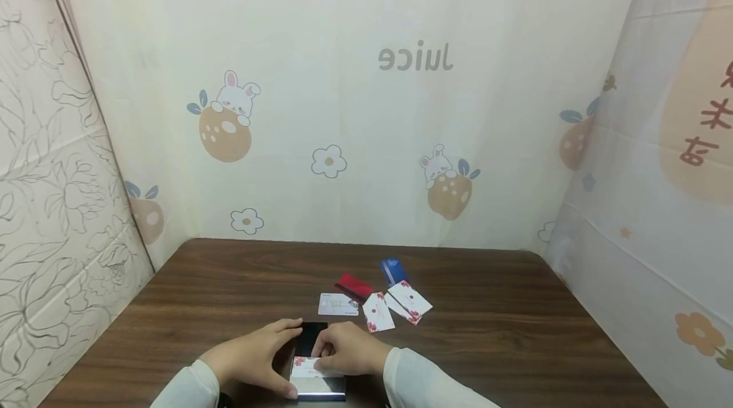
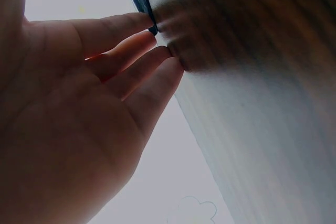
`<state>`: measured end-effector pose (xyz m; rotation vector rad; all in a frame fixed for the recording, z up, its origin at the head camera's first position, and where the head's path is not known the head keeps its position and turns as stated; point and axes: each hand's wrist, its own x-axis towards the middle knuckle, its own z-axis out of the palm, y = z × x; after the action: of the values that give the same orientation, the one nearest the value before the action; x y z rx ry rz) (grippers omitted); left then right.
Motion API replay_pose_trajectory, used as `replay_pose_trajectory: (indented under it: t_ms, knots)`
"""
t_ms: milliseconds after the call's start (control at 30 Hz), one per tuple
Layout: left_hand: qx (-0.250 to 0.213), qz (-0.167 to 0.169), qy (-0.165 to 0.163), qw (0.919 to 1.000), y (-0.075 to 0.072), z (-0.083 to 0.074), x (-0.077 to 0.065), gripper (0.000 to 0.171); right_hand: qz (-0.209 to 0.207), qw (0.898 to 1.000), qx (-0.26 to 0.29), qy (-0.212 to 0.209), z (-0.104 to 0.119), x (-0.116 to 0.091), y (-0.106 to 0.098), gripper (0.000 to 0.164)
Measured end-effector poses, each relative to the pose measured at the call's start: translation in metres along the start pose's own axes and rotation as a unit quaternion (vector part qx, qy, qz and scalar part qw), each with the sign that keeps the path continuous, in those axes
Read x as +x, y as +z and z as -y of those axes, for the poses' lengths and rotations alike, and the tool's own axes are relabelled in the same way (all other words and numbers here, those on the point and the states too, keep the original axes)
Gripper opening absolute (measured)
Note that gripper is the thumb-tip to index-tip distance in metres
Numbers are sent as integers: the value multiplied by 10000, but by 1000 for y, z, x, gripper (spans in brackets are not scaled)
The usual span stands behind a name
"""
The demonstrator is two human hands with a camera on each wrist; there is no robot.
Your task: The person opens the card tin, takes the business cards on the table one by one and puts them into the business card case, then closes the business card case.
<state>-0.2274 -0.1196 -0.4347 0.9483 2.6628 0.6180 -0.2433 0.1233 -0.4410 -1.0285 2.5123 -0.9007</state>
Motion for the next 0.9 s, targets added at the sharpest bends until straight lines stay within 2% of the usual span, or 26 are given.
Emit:
replay_pose_trajectory:
  t_ms: [267, 600, 900]
  knots:
    - [-24, 1, 8, 10000, 0, -1, 0, 99, 28, 9998, -57, -183, -2, 0, 1, 8]
    - [-56, 5, 3, 10000, -1, -2, -1, 99, 95, 9991, -8, -421, 0, -1, 2, 4]
    - [-33, -8, 86, 10000, 1, 1, 0, 100, 117, 9997, 78, -182, 3, -2, 3, 5]
